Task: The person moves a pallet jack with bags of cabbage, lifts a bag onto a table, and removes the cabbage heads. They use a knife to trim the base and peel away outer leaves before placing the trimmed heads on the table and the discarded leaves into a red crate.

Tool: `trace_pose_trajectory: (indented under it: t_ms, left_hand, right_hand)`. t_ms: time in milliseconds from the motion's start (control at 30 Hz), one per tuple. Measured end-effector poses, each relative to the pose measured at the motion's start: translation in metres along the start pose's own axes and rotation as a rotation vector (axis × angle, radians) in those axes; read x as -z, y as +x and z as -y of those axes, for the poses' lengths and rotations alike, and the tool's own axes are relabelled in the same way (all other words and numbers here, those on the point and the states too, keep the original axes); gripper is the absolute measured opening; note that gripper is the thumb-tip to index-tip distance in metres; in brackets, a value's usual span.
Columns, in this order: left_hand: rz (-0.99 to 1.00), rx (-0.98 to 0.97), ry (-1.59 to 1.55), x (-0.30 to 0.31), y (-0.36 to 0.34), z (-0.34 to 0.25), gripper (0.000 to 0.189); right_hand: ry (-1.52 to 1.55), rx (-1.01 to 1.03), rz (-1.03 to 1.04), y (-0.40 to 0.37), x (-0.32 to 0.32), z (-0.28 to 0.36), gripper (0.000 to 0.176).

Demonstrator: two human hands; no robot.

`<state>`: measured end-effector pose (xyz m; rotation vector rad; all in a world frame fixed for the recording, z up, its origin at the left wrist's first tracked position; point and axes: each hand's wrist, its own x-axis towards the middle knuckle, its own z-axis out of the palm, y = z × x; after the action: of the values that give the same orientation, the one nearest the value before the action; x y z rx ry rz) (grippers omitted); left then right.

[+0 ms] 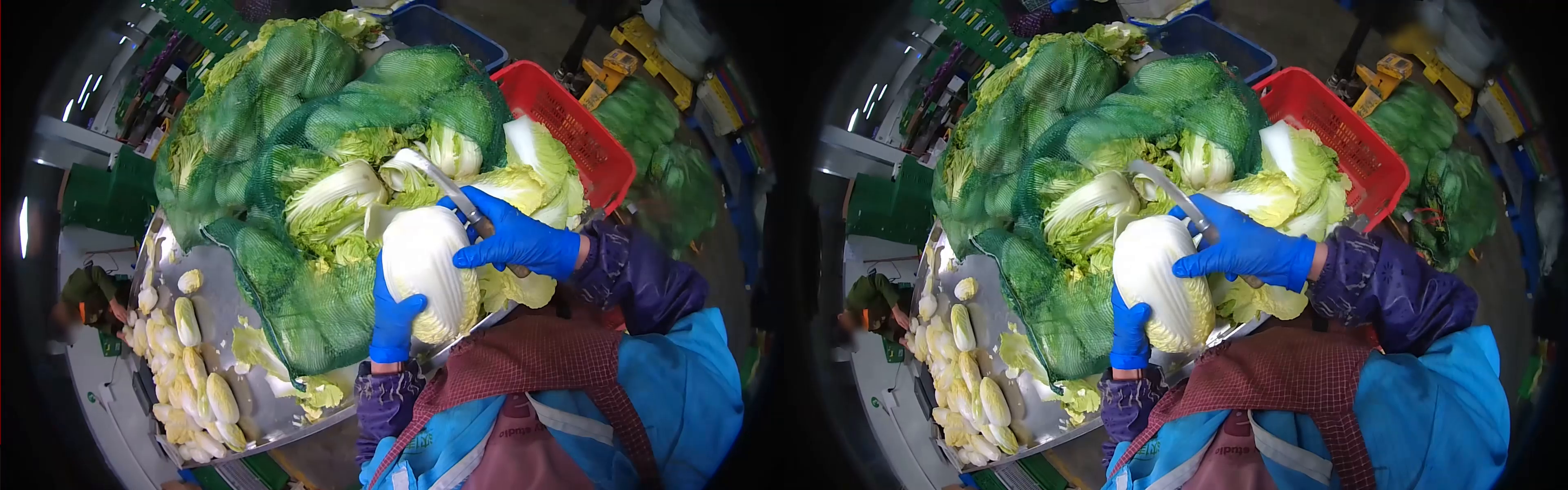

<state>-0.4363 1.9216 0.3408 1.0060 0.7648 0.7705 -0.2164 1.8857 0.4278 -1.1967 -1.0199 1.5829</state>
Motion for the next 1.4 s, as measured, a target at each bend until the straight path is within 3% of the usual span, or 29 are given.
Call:
trace_pose_trajectory:
  t_ms: [167, 267, 333, 367, 400, 467, 500, 533, 600, 633, 667, 733, 767, 800, 833, 900, 933, 967, 1000, 1067, 1133, 1200, 1300, 1400]
  left_hand:
    - [-0.006, -0.089, 0.036, -0.002, -0.008, -0.01, 0.102]
    - [-0.045, -0.173, 0.049, 0.003, -0.007, -0.005, 0.103]
    - [-0.103, -0.216, 0.05, -0.004, -0.008, -0.007, 0.101]
    - [-0.159, -0.247, 0.054, -0.007, -0.011, -0.007, 0.099]
    - [-0.168, -0.249, 0.057, -0.007, -0.013, -0.005, 0.099]
    - [-0.185, -0.087, -0.28, -0.006, -0.015, -0.002, 0.089]
    - [-0.148, 0.087, -0.531, -0.008, -0.021, -0.005, 0.081]
    - [0.293, -0.036, -0.959, 0.006, -0.014, 0.003, 0.075]
    - [0.336, -0.12, -1.034, 0.003, -0.004, 0.005, 0.071]
    - [0.468, -0.137, -1.079, 0.003, 0.003, 0.002, 0.067]
    - [0.457, -0.15, -1.073, -0.003, 0.001, -0.007, 0.067]
    - [0.17, -0.15, -0.938, -0.026, -0.003, -0.032, 0.066]
    - [0.115, -0.177, -0.867, -0.032, 0.002, -0.034, 0.065]
    - [0.112, -0.176, -0.865, -0.03, 0.003, -0.028, 0.065]
    - [0.266, -0.199, -1.004, -0.024, 0.005, -0.015, 0.067]
    - [0.225, -0.139, -0.994, 0.005, 0.001, 0.013, 0.077]
    - [0.22, -0.14, -0.996, 0.006, -0.003, 0.0, 0.077]
    - [0.03, -0.147, -0.758, 0.003, -0.009, -0.016, 0.081]
    - [-0.157, -0.151, -0.516, -0.004, -0.015, -0.03, 0.085]
    - [-0.108, -0.209, -0.533, -0.015, -0.022, -0.033, 0.085]
    - [-0.356, -0.061, -0.526, -0.015, -0.018, -0.021, 0.081]
    - [-0.347, -0.039, -0.594, -0.015, -0.021, -0.02, 0.078]
    - [-0.366, -0.104, -0.64, -0.01, -0.026, -0.008, 0.077]
    - [-0.418, -0.069, -0.612, -0.012, -0.031, -0.005, 0.08]
  right_hand:
    - [-0.047, -0.012, -0.01, 0.001, -0.008, 0.006, 0.064]
    - [-0.079, 0.078, -0.011, 0.008, -0.009, -0.007, 0.063]
    - [-0.166, 0.258, -0.079, 0.01, -0.014, -0.012, 0.063]
    - [-0.339, 0.098, -0.058, -0.001, -0.019, 0.005, 0.057]
    - [-0.338, 0.099, -0.049, -0.003, -0.02, 0.007, 0.057]
    - [-0.456, 0.372, 0.03, -0.003, -0.016, 0.013, 0.054]
    - [-0.229, 0.378, 0.042, -0.004, -0.006, 0.021, 0.047]
    - [-0.207, 0.339, -0.003, -0.007, 0.008, 0.036, 0.046]
    - [-0.21, 0.327, -0.154, -0.004, 0.04, 0.044, 0.05]
    - [-0.468, 0.314, -0.316, 0.002, 0.059, 0.038, 0.061]
    - [-0.465, 0.318, -0.3, 0.007, 0.055, 0.034, 0.061]
    - [-0.687, 0.49, -0.082, 0.006, 0.041, 0.024, 0.069]
    - [-0.466, 0.222, 0.052, 0.003, 0.02, 0.019, 0.071]
    - [-0.193, 0.136, 0.199, 0.003, 0.003, 0.013, 0.074]
    - [0.07, 0.017, 0.32, 0.002, -0.015, 0.007, 0.077]
    - [0.055, -0.02, 0.325, 0.003, -0.015, 0.002, 0.078]
    - [0.079, 0.055, 0.315, 0.007, -0.014, -0.007, 0.077]
    - [0.103, 0.131, 0.305, 0.011, -0.013, -0.016, 0.077]
    - [-0.059, 0.306, 0.257, 0.013, -0.014, -0.014, 0.073]
    - [-0.213, 0.475, 0.218, 0.012, -0.017, -0.014, 0.07]
    - [-0.156, 0.199, 0.21, 0.01, -0.019, -0.014, 0.062]
    - [-0.074, 0.257, 0.21, 0.018, -0.019, -0.023, 0.056]
    - [-0.245, 0.155, 0.122, 0.023, -0.013, -0.011, 0.059]
    - [-0.31, 0.17, 0.16, 0.035, -0.023, -0.007, 0.062]
